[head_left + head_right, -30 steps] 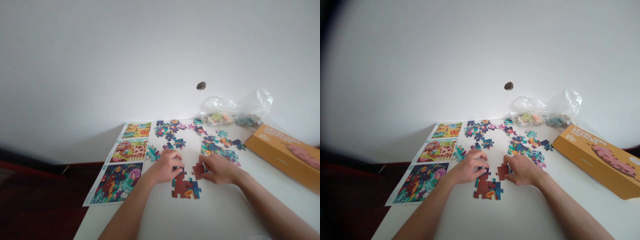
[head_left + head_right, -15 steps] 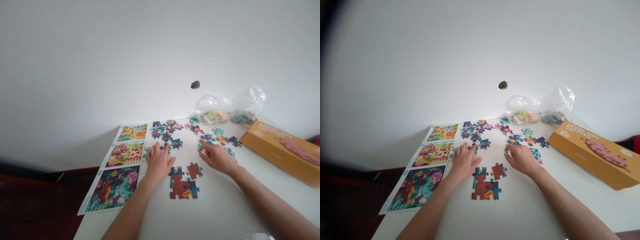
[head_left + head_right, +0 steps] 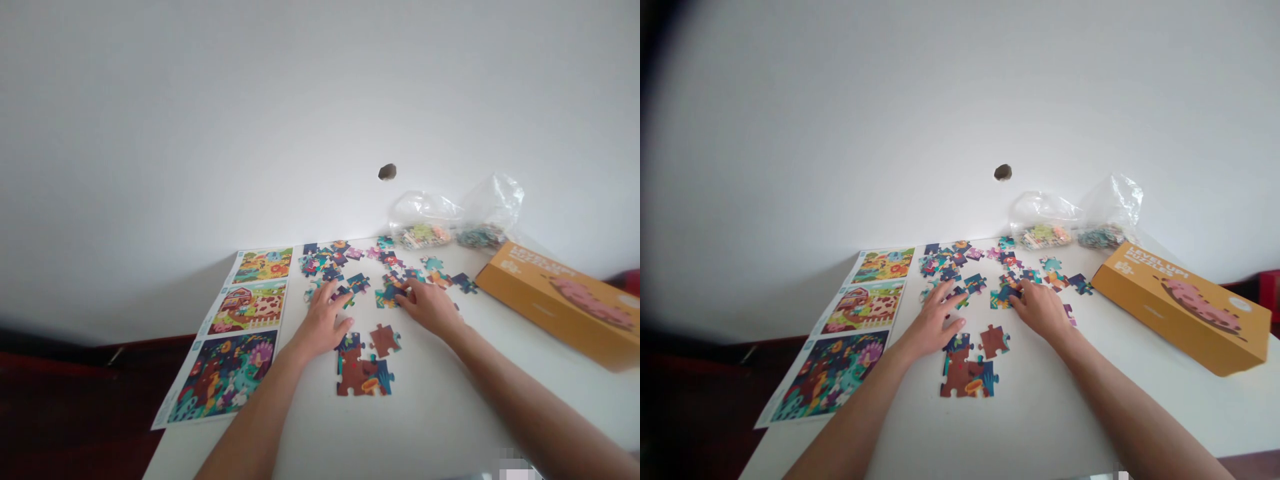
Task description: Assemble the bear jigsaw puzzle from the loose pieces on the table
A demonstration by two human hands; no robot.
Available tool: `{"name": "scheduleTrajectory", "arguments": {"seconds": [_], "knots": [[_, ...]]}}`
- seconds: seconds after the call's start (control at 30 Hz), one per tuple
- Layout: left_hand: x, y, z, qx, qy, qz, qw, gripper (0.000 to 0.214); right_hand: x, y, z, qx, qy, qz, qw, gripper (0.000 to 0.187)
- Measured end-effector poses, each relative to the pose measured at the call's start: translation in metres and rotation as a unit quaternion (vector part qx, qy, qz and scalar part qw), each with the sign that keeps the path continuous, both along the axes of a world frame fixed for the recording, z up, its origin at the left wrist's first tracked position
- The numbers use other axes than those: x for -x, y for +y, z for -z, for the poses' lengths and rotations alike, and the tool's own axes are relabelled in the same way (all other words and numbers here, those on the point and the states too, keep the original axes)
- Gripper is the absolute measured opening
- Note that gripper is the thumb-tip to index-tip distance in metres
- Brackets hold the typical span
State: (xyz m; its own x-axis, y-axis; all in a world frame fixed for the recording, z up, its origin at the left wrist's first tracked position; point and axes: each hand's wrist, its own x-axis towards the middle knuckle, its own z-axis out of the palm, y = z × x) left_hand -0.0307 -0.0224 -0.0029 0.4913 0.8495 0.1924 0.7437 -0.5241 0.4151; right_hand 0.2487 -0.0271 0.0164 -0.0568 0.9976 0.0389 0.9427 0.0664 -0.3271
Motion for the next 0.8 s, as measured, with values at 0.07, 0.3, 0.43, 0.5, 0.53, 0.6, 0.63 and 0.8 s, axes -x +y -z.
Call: {"name": "scheduleTrajectory", "arguments": {"seconds": [0.07,0.3,0.43,0.5,0.53,0.6,0.63,0.8], "knots": [[-0.001,-0.001,-0.002,-0.007,-0.014,0.001,1.0,0.043,0.008,-0.003,-0.001,-0.021,0.019,-0.031,0.999,0.029],[-0.005,-0.013,-0.004,-0.03,0.046,-0.114,0.992,0.038,0.007,-0.006,0.003,-0.04,0.06,-0.144,0.987,0.034],[-0.003,-0.007,0.005,-0.022,0.036,-0.095,0.995,0.043,0.01,-0.002,0.01,-0.076,0.078,-0.212,0.971,0.035],[-0.002,-0.003,0.008,-0.02,0.025,-0.072,0.997,0.043,0.011,-0.001,0.013,-0.092,0.091,-0.239,0.962,0.037],[-0.002,-0.002,0.008,-0.02,0.017,-0.061,0.998,0.043,0.012,-0.001,0.014,-0.095,0.101,-0.25,0.958,0.039],[-0.002,-0.002,0.007,-0.023,0.002,-0.039,0.999,0.044,0.012,-0.003,0.014,-0.092,0.121,-0.268,0.951,0.044],[-0.003,-0.004,0.005,-0.024,0.0,-0.026,0.999,0.044,0.012,-0.004,0.013,-0.087,0.129,-0.277,0.948,0.046],[-0.01,-0.01,-0.004,-0.014,0.051,0.03,0.998,0.045,0.009,-0.005,0.009,-0.085,0.12,-0.294,0.944,0.051]]}}
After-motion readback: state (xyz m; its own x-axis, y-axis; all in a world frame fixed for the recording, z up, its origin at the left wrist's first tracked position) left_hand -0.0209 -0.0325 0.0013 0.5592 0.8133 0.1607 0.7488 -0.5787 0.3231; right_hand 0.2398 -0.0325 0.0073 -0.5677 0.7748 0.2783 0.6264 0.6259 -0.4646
